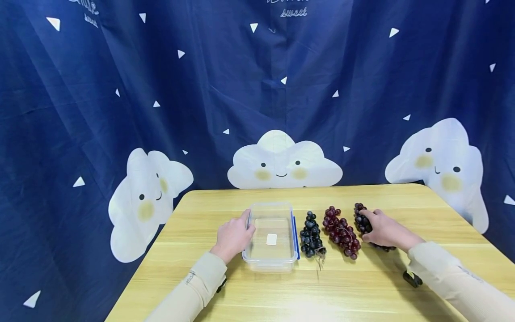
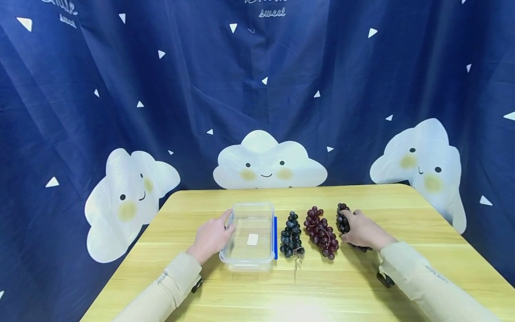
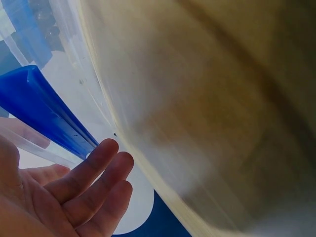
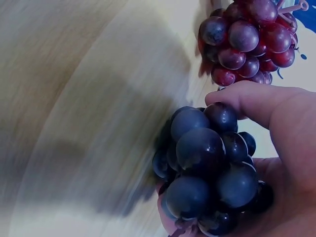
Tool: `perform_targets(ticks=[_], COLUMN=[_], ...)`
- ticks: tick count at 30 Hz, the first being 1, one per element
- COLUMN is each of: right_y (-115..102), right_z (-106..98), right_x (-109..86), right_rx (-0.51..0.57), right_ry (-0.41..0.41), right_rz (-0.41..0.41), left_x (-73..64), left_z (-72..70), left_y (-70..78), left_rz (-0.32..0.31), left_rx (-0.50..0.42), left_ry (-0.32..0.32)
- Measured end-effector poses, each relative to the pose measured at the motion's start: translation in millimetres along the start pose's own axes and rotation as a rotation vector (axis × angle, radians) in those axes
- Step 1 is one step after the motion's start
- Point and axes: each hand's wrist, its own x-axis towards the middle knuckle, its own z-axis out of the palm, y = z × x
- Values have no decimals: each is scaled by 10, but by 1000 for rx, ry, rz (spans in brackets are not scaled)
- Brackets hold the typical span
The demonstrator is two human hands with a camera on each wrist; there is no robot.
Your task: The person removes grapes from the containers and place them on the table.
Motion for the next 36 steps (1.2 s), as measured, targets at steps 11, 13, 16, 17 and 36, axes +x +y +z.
perform_targets(ticks=[11, 13, 16, 17, 36], right_y=[40, 35, 21, 18, -98], right_z=[38, 45, 51, 54, 44], right_x=[-56, -69, -82, -84, -130], right_rx=[-16, -22, -23, -22, -112], right_ry=[35, 43, 49, 51, 272], right_rz=[-5, -8, -4, -4, -79], left_x=[2, 2, 6, 7, 16], left_z=[-7, -13, -19, -21, -17], left_y=[23, 27, 27, 27, -7], left_rz=[15, 19, 17, 16, 17], left_rx=[4, 4, 6, 6, 7], left_ry=[6, 3, -5, -4, -8])
